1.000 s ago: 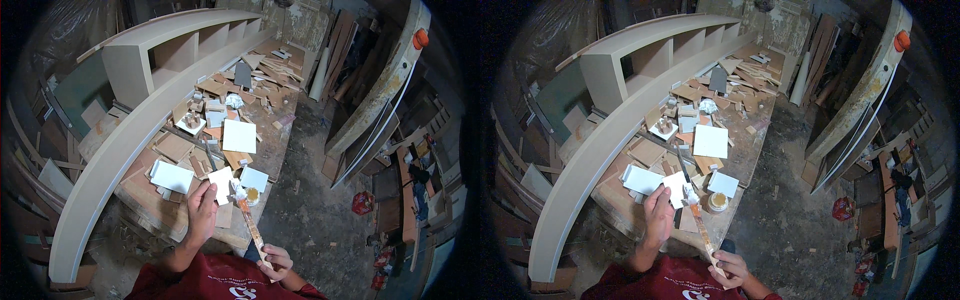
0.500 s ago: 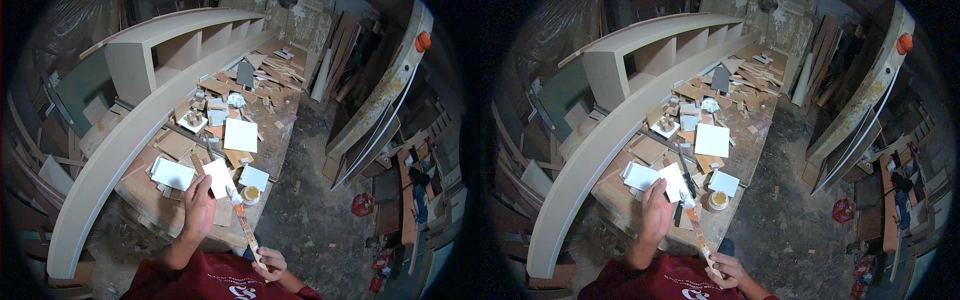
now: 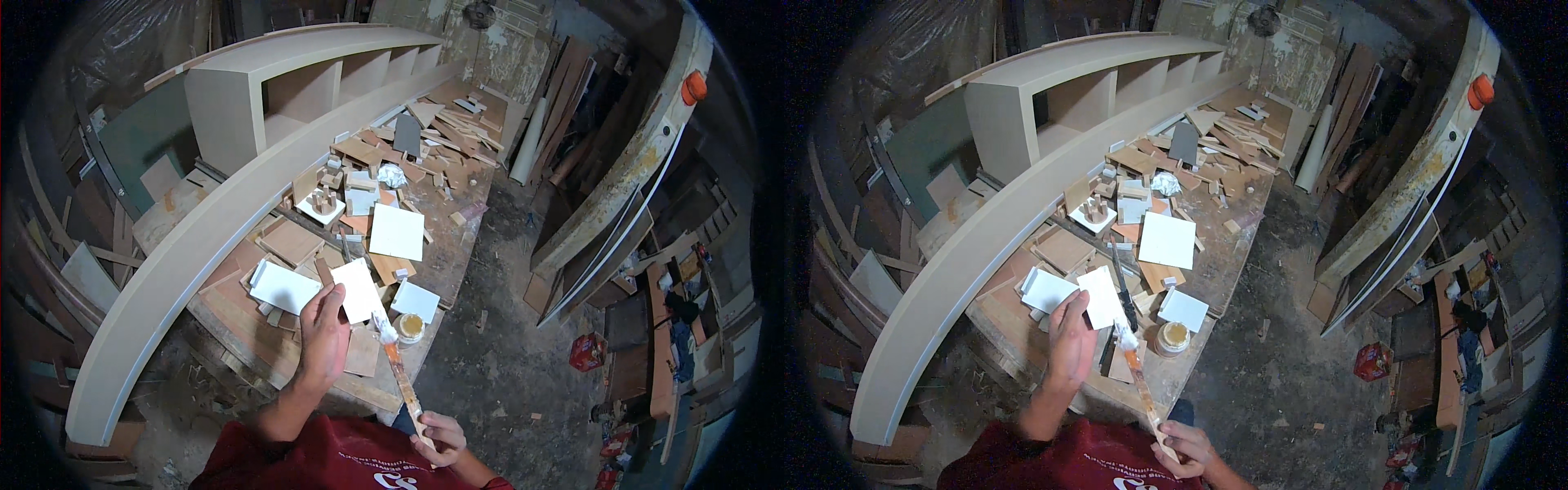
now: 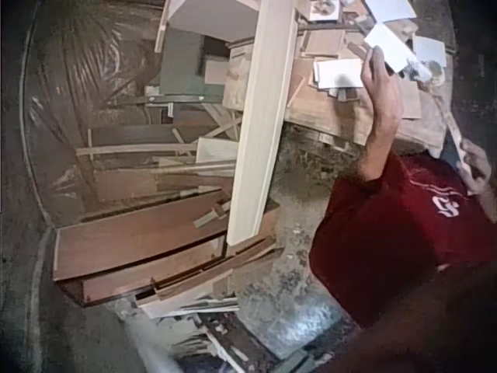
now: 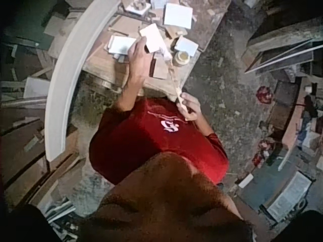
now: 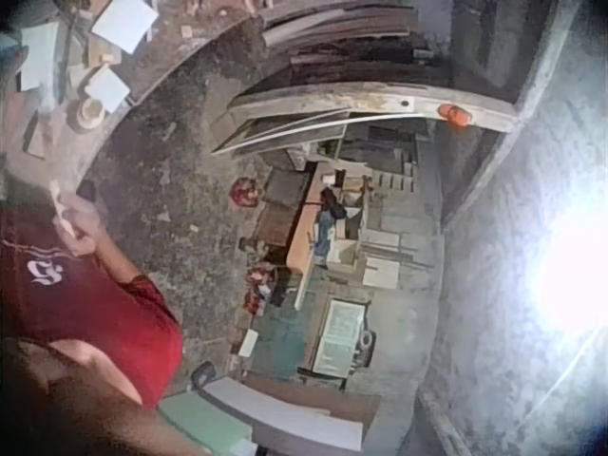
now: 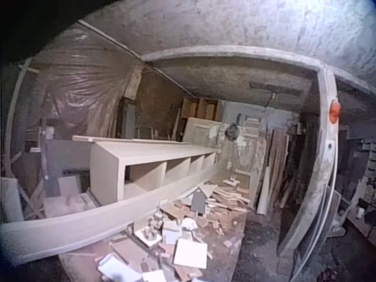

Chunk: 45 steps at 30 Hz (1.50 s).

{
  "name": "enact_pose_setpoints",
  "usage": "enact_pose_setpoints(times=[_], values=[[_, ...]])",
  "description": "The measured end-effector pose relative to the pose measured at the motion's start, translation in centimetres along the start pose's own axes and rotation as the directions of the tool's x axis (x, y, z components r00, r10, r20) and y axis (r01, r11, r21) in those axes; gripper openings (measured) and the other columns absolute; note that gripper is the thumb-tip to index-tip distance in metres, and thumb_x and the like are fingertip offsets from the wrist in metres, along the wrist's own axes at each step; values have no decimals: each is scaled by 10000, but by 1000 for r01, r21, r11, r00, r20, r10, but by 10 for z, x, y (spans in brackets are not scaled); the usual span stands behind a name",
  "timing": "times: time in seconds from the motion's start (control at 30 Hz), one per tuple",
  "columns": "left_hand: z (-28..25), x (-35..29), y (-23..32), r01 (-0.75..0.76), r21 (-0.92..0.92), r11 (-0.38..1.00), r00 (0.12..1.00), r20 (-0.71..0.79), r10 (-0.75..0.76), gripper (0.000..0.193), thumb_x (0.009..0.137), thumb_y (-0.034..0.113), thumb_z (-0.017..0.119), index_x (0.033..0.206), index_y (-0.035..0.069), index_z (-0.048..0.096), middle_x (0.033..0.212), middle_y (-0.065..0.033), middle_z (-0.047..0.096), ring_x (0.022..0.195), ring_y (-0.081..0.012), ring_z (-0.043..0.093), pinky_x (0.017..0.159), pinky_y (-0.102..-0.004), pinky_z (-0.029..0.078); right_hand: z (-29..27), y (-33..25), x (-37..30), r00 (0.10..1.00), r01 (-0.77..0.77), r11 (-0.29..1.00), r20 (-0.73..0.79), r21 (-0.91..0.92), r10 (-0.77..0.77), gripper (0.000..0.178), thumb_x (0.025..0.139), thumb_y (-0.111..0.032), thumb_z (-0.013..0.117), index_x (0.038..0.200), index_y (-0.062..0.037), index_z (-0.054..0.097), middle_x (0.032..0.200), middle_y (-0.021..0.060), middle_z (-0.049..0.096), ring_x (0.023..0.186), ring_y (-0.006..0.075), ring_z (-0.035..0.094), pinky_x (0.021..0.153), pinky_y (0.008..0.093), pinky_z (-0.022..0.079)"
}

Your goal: The person applies glue to a small wooden block using a stick and presses it onto a larger wooden piece. They then pick up a white rectangular board and a sanding block, using the sanding block to smooth the surface of the white board.

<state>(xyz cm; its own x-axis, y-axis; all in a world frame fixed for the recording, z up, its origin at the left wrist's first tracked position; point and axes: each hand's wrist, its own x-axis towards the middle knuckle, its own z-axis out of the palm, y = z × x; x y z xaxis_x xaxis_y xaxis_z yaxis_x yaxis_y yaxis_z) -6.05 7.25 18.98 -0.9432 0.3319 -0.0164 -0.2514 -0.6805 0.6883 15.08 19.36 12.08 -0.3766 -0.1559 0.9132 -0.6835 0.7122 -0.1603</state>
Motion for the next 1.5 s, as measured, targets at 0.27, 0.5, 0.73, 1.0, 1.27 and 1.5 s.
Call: enact_pose_setpoints(times=[0.27,0.5,0.73,1.0,1.27,1.5], values=[[0,-3,-8,-79,12,997,997,2,79,121,939,90,539,934,-18,593,882,-12,580,858,-65,537,768,-235,445,16,-1,42,413,-439,734,-609,518,677,128,918,-189,590,971,-74,584,941,102,525,928,268,606,753,378,564],[11,-13,-11,-66,61,996,997,36,63,129,900,41,583,1004,-25,624,940,-48,634,828,-83,594,752,-258,504,8,21,53,-270,-39,53,-62,998,961,166,880,-204,661,956,-63,618,934,50,627,886,137,599,808,237,542],[2,-16,-17,-38,173,984,999,22,34,130,896,73,599,965,-34,622,884,-66,648,786,-107,620,747,-292,543,14,22,46,-158,-245,131,-173,961,972,123,908,-215,621,951,-111,571,933,0,591,890,112,579,793,254,505],[6,-20,-13,-51,190,980,997,59,41,140,898,75,593,971,-41,626,882,-65,643,805,-116,631,762,-300,559,13,31,38,-152,-313,168,-224,935,963,121,916,-209,606,956,-120,536,918,-16,565,879,112,571,809,278,487],[1,-16,-7,-56,159,986,998,50,49,123,881,49,588,974,-27,615,934,-83,648,824,-152,642,723,-312,555,-7,34,20,-149,-312,146,-200,939,968,123,913,-219,611,945,-130,533,901,-19,570,856,103,572,778,261,493],[4,-18,-12,-54,254,966,997,71,37,153,893,87,608,958,-49,631,892,-77,642,808,-122,632,751,-300,570,0,31,45,-143,-288,197,-245,937,959,121,909,-208,613,964,-131,537,917,-19,567,871,102,572,759,269,503]])
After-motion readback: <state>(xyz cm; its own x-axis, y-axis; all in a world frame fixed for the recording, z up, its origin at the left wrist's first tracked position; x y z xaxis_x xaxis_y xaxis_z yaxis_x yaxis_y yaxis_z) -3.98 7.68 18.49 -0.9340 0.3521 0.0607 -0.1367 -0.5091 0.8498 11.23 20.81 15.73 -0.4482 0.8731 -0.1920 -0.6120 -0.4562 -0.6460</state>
